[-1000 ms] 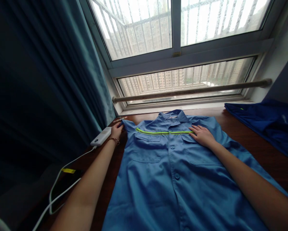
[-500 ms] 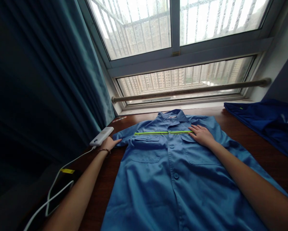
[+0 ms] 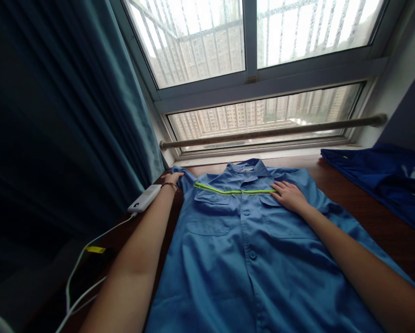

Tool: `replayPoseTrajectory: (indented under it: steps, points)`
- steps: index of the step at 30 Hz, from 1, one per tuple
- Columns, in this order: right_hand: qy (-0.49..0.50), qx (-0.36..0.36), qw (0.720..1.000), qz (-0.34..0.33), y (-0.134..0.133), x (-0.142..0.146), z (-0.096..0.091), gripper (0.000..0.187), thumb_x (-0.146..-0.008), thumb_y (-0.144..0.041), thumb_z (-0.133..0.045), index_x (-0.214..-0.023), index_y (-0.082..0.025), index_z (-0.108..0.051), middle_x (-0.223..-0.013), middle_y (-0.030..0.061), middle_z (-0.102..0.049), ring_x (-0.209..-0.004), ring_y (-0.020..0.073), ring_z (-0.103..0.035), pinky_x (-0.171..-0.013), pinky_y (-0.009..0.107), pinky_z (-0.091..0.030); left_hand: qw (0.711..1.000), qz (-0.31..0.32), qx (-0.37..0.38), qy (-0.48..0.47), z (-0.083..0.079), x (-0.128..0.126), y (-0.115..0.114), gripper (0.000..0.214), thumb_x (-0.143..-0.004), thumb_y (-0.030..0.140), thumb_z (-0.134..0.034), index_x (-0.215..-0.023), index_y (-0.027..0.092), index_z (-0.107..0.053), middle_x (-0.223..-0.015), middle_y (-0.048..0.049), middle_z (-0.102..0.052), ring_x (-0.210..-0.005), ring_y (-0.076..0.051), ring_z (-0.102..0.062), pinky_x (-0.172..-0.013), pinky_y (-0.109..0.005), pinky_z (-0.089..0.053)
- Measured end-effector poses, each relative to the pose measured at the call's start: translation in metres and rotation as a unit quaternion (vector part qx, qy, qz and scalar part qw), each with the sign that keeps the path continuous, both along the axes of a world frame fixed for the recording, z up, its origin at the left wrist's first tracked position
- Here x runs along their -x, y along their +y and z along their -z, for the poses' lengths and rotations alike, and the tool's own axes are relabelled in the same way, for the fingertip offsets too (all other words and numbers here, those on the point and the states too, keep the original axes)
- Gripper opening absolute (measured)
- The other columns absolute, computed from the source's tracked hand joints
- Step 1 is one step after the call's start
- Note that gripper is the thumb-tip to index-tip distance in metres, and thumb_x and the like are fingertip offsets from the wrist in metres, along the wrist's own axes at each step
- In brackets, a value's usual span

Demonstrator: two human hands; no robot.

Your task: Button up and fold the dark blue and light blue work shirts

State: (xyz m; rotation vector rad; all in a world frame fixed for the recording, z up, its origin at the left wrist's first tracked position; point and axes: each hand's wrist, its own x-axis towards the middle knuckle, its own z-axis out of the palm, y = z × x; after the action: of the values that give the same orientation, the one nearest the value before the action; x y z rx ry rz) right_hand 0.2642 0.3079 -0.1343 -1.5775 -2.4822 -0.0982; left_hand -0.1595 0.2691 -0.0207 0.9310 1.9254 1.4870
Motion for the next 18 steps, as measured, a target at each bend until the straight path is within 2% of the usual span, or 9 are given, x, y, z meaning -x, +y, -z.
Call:
replayPoseTrajectory:
  steps: [2,5,6,8,10,13,14,16,18]
  points:
    - [0.003,-0.003,1.0,-0.001,0.0,0.0,0.0,0.053,-0.084,-0.055,-0.025,-0.128,-0.03,-0.039,-0.135,0.0006,-0.038,-0.122,0.0242,-0.032,-0.097,0.039,-0.026,0.999,0.046,-0.014,-0.012,-0.007,-0.019,0.007,0.038,-0.067,0.023,-0.064,-0.1,0.006,-0.054,-0.074,-0.0083,-0.063,-0.071,-0.021,-0.06,-0.061,-0.031,-0.049]
    - [0.007,-0.01,1.0,-0.001,0.0,0.0,0.0,0.052,-0.084,-0.055,-0.025,-0.128,-0.03,-0.04,-0.135,0.0004,-0.038,-0.121,0.0245,-0.032,-0.097,0.04,-0.026,0.969,0.226,-0.067,-0.067,-0.016,-0.041,0.01,0.041,-0.073,0.037,-0.06,-0.105,0.012,-0.053,-0.095,-0.0098,-0.062,-0.083,-0.021,-0.06,-0.069,-0.033,-0.049]
    - [0.007,-0.01,1.0,0.0,0.0,0.001,0.0,0.052,-0.084,-0.055,-0.025,-0.128,-0.03,-0.04,-0.135,0.0004,-0.038,-0.121,0.0246,-0.032,-0.097,0.04,-0.027,0.959,0.259,-0.087,-0.079,-0.017,-0.046,0.011,0.042,-0.075,0.04,-0.056,-0.107,0.014,-0.051,-0.102,-0.0106,-0.06,-0.086,-0.021,-0.06,-0.072,-0.034,-0.049]
    - [0.008,-0.008,1.0,0.002,0.0,0.001,0.0,0.052,-0.084,-0.054,-0.025,-0.128,-0.03,-0.04,-0.135,0.0005,-0.038,-0.121,0.0246,-0.033,-0.097,0.04,-0.027,0.963,0.249,-0.092,-0.046,-0.012,-0.053,0.013,0.038,-0.079,0.041,-0.05,-0.107,0.015,-0.05,-0.111,-0.012,-0.055,-0.091,-0.02,-0.059,-0.076,-0.035,-0.047]
    - [0.009,-0.008,1.0,0.0,-0.001,0.001,0.0,0.052,-0.084,-0.054,-0.025,-0.128,-0.03,-0.04,-0.135,0.0006,-0.038,-0.121,0.0246,-0.033,-0.097,0.04,-0.027,0.975,0.21,-0.043,0.055,0.002,-0.06,0.015,0.033,-0.08,0.035,-0.048,-0.104,0.013,-0.051,-0.112,-0.0144,-0.055,-0.095,-0.021,-0.057,-0.081,-0.036,-0.045]
    - [0.012,-0.009,1.0,-0.001,-0.002,0.001,-0.001,0.052,-0.084,-0.054,-0.025,-0.128,-0.03,-0.04,-0.135,0.0007,-0.038,-0.122,0.0246,-0.032,-0.097,0.04,-0.027,0.949,0.227,0.025,0.217,0.04,-0.078,0.01,0.034,-0.074,0.028,-0.056,-0.103,0.01,-0.055,-0.113,-0.0172,-0.055,-0.107,-0.027,-0.049,-0.092,-0.039,-0.036]
    - [0.012,-0.008,1.0,0.0,-0.002,0.001,-0.001,0.052,-0.084,-0.054,-0.025,-0.128,-0.029,-0.04,-0.135,0.0008,-0.038,-0.122,0.0247,-0.032,-0.097,0.04,-0.026,0.92,0.249,0.034,0.3,0.054,-0.085,0.005,0.037,-0.073,0.027,-0.057,-0.107,0.012,-0.055,-0.119,-0.0162,-0.052,-0.112,-0.027,-0.045,-0.096,-0.04,-0.032]
    - [0.012,-0.007,1.0,0.003,-0.002,0.001,-0.002,0.053,-0.084,-0.054,-0.025,-0.128,-0.029,-0.04,-0.135,0.001,-0.038,-0.122,0.0247,-0.032,-0.097,0.04,-0.026,0.856,0.239,0.045,0.457,0.078,-0.097,-0.01,0.04,-0.078,0.031,-0.051,-0.115,0.018,-0.052,-0.132,-0.0119,-0.041,-0.122,-0.029,-0.033,-0.101,-0.044,-0.021]
    - [0.009,-0.005,1.0,0.002,-0.002,0.002,-0.002,0.052,-0.084,-0.054,-0.025,-0.128,-0.029,-0.04,-0.135,0.0011,-0.038,-0.122,0.0249,-0.032,-0.098,0.04,-0.026,0.803,0.23,0.067,0.545,0.093,-0.105,-0.027,0.043,-0.082,0.041,-0.042,-0.122,0.024,-0.047,-0.137,-0.007,-0.034,-0.126,-0.03,-0.025,-0.101,-0.047,-0.018]
